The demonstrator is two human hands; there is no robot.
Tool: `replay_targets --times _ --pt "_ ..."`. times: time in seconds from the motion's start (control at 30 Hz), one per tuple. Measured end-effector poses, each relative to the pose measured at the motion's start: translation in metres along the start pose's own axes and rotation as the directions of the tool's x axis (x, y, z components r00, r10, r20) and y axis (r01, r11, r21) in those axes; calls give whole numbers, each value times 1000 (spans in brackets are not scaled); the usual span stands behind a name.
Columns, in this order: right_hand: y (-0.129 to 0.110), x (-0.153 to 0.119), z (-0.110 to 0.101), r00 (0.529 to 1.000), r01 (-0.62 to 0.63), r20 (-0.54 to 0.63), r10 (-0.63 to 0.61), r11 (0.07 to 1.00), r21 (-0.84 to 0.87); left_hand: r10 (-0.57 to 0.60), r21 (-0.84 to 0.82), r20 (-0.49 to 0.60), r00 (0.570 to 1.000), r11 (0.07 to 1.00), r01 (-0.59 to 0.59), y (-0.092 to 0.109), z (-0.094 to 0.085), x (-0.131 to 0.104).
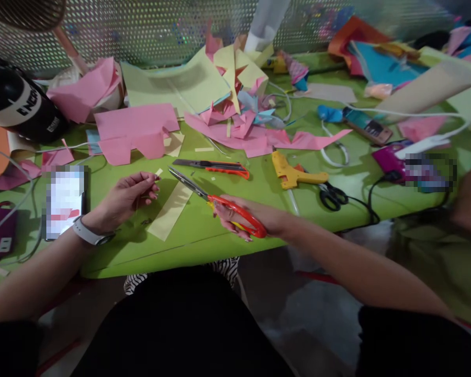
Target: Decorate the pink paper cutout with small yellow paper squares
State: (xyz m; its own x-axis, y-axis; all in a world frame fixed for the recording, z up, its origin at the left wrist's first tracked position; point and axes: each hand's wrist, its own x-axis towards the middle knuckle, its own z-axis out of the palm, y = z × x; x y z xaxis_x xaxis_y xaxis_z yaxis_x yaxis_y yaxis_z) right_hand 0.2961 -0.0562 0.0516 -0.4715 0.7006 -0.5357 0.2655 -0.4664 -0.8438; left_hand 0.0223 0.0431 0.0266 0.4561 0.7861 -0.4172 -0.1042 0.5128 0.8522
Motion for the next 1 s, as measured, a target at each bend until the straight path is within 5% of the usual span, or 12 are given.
replay_targets --times 0.47,0.7,1.0 --pt "-12 14 9 994 -94 45 96 994 -55 -27 -37 -32 999 999 26 -8 2 -4" --pt "-10 19 12 992 -129 -3 129 992 -1 -81 -100 7 997 992 82 -7 1 -4" --pt "-19 18 17 993 -90 -88 77 983 -160 -43 -78 22 999 996 45 -10 -2 -7"
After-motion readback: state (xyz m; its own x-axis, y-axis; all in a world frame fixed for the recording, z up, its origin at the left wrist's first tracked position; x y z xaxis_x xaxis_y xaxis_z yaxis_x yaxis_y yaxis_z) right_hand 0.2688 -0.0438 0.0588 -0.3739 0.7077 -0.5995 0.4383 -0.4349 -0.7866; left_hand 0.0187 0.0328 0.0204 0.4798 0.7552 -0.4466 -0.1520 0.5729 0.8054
